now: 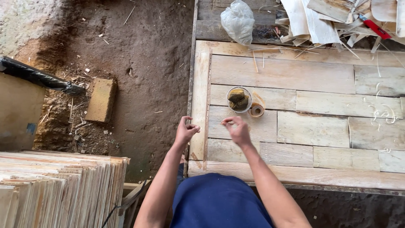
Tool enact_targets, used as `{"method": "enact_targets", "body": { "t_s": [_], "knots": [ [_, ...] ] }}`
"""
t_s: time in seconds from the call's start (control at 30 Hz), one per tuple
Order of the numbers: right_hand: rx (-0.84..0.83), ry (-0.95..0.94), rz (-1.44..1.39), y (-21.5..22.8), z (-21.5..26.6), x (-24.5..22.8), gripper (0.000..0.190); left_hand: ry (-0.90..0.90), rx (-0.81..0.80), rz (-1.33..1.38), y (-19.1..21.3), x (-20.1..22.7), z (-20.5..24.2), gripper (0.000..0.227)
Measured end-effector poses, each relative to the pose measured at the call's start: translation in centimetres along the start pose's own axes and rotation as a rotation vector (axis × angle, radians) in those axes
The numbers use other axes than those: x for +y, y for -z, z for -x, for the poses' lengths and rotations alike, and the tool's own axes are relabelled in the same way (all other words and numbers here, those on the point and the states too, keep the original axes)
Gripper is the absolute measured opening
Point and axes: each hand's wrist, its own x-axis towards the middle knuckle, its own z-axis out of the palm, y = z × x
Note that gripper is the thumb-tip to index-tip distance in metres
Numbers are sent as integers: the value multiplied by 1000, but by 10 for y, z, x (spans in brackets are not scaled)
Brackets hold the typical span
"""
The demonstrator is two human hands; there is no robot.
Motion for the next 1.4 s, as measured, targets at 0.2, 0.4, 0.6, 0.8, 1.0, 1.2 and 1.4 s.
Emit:
{"method": "enact_targets", "body": {
  "t_s": [0.2, 0.4, 0.6, 0.8, 1.0, 1.2, 1.4],
  "knots": [
    [51, -393, -72, 59, -44, -39, 49, -50, -44, 72, 10, -14, -10, 58],
    [44, -556, 47, 67, -107, 13, 38, 4, -88, 23, 5, 2, -2, 67],
    [-123, -508, 145, 68, -132, 14, 41, 7, -92, -44, 6, 8, -3, 64],
    [-175, -439, 145, 66, -135, 1, 36, 31, -97, -61, 10, 10, -4, 61],
    [-270, -362, 195, 68, -126, -10, 39, 50, -113, -81, 3, 13, -13, 57],
    [-207, -287, 383, 62, -130, 1, 37, 49, -114, -94, -1, 14, -16, 52],
    [-92, -246, 443, 59, -123, 1, 34, 50, -112, -79, 6, 16, -14, 53]
  ]
}}
